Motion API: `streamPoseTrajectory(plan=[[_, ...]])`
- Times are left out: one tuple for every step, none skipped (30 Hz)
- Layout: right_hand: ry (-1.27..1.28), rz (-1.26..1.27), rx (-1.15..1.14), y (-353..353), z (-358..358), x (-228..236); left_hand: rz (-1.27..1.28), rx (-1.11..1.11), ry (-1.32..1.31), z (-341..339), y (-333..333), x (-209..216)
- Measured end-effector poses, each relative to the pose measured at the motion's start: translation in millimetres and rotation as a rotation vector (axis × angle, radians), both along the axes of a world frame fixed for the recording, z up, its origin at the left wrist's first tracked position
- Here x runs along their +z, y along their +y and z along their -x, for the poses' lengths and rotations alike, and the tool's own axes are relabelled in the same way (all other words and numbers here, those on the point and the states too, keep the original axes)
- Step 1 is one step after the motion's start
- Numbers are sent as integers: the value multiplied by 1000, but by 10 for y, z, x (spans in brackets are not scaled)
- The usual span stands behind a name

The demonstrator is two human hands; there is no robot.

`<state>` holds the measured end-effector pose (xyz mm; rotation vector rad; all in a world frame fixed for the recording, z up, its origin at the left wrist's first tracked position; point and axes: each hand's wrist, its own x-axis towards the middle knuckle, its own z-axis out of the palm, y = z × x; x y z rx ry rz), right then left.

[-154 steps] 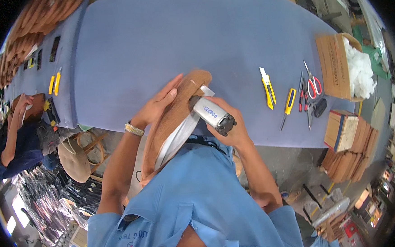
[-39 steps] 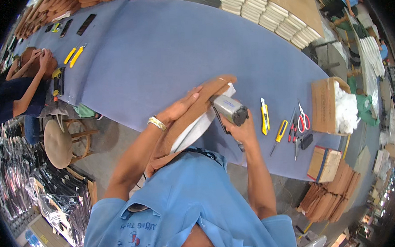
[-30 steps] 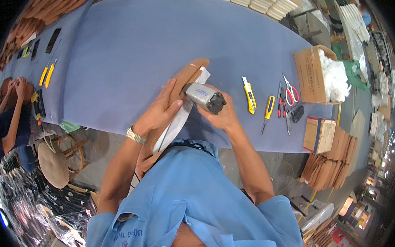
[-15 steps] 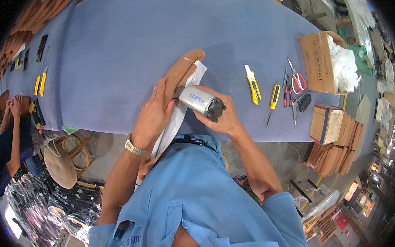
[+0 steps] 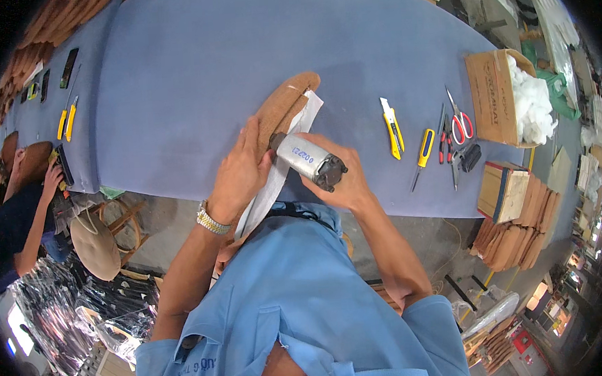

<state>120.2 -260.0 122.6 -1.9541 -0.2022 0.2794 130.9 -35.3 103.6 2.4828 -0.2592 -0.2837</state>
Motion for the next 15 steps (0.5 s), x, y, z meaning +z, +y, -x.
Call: streamPoseTrajectory(plan=[[8, -16, 15, -9, 11, 4, 3, 0, 11, 4, 0, -11], [6, -28, 16, -2, 12, 12, 6, -1, 0, 7, 6, -25], [9, -36, 17, 4, 16, 15, 13, -3, -4, 16, 10, -51], [12, -45, 19, 7, 11, 20, 20, -3, -9, 19, 11, -62], [7, -42, 26, 4, 1, 26, 5, -7, -6, 22, 9, -53], [9, -39, 34, 0, -10, 24, -8, -11, 4, 18, 3, -7], [11, -36, 42, -2, -23, 29, -21, -15, 13, 18, -8, 25], [21, -11, 59, 1, -44, 61, -20, 2, 30, 29, -31, 32], [33, 14, 76, 6, -68, 109, -18, 19, 49, 46, -61, 35], [45, 39, 93, 9, -79, 129, -17, 35, 68, 58, -76, 31], [67, 28, 72, 22, -71, 96, -20, 33, 70, 49, -70, 17], [83, 14, 56, 43, -57, 56, -28, 35, 65, 38, -60, 13], [98, 0, 40, 51, -43, 35, -35, 37, 60, 34, -59, 7], [113, -3, 35, 42, -32, 41, -27, 43, 64, 43, -68, 3], [116, -14, 18, 57, -26, 55, -25, 37, 54, 19, -51, 17]])
